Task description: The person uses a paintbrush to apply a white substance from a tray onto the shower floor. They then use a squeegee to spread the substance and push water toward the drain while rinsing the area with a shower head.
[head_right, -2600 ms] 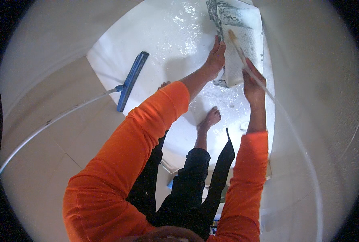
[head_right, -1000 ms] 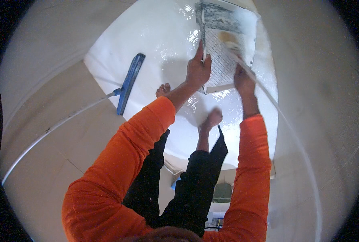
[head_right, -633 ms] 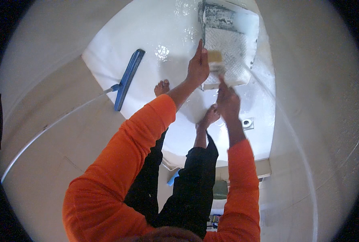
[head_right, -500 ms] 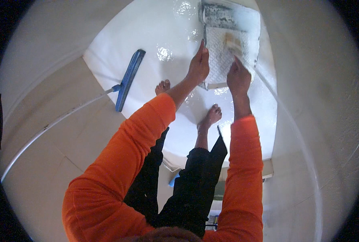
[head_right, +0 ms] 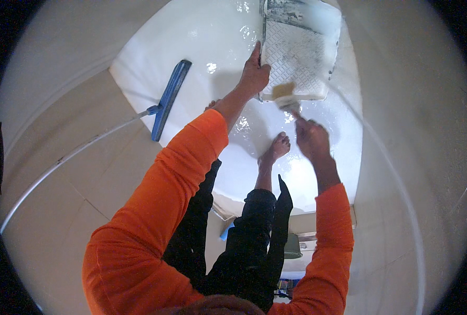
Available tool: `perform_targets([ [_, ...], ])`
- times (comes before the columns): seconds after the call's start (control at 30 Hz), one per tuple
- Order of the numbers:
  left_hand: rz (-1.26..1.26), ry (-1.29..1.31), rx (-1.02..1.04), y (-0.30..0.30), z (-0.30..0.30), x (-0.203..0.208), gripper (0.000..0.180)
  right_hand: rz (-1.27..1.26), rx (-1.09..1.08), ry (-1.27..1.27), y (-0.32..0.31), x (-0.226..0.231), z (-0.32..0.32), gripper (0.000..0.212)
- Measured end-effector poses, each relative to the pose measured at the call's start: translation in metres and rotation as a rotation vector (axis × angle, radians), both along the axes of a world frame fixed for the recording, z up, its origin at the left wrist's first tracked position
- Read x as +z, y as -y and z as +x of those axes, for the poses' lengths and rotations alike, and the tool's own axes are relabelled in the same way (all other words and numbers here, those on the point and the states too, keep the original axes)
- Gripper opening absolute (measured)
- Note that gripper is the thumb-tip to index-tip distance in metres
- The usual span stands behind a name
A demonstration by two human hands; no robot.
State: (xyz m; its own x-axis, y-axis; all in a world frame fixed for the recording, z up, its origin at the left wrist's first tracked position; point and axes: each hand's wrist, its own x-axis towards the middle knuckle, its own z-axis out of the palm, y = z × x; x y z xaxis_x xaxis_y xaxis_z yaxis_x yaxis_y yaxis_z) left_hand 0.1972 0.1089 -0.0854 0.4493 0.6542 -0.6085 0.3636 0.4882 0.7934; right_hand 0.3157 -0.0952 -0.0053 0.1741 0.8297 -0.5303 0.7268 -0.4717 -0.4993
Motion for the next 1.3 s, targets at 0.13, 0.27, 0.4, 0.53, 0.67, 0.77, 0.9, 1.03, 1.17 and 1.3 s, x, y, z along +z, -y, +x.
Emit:
perform_targets([
  [0.13,0.105,-0.043,-0.095,-0.001,-0.002,0.005,0.076,-0.053,-0.323,-0.433,-0.018,0.032,0.007,0.029],
  [0.27,0.122,-0.014,-0.064,-0.001,-0.004,0.015,0.076,-0.323,-0.116,-0.05,-0.043,0.037,0.055,0.027],
  [0.4,0.115,0.046,-0.031,0.004,-0.005,0.019,0.075,-0.152,-0.036,-0.272,-0.044,0.027,0.051,0.026],
  [0.53,0.075,-0.022,-0.117,0.005,-0.016,0.015,0.073,-0.141,0.15,-0.183,-0.043,0.022,0.045,0.027],
  [0.67,-0.002,0.099,-0.054,0.013,-0.027,0.007,0.069,-0.349,0.092,-0.003,-0.042,0.034,0.045,0.028],
  [0.77,-0.072,0.1,0.007,0.02,-0.026,-0.002,0.065,-0.269,0.117,-0.144,-0.041,0.038,0.028,0.029],
  [0.9,-0.231,0.143,0.079,0.019,-0.023,-0.002,0.07,-0.052,-0.183,-0.286,-0.06,0.019,0.018,0.025],
  [1.03,-0.239,0.189,0.002,0.026,-0.023,0.015,0.071,-0.019,-0.678,-0.307,-0.083,-0.009,0.031,0.029],
  [1.17,-0.228,0.199,0.066,0.025,-0.019,0.026,0.07,0.066,-0.396,-0.368,-0.047,-0.002,-0.008,0.03],
  [1.3,-0.156,0.074,0.005,0.015,-0.019,0.022,0.066,-0.095,-0.286,-0.447,-0.002,0.022,-0.026,0.029],
])
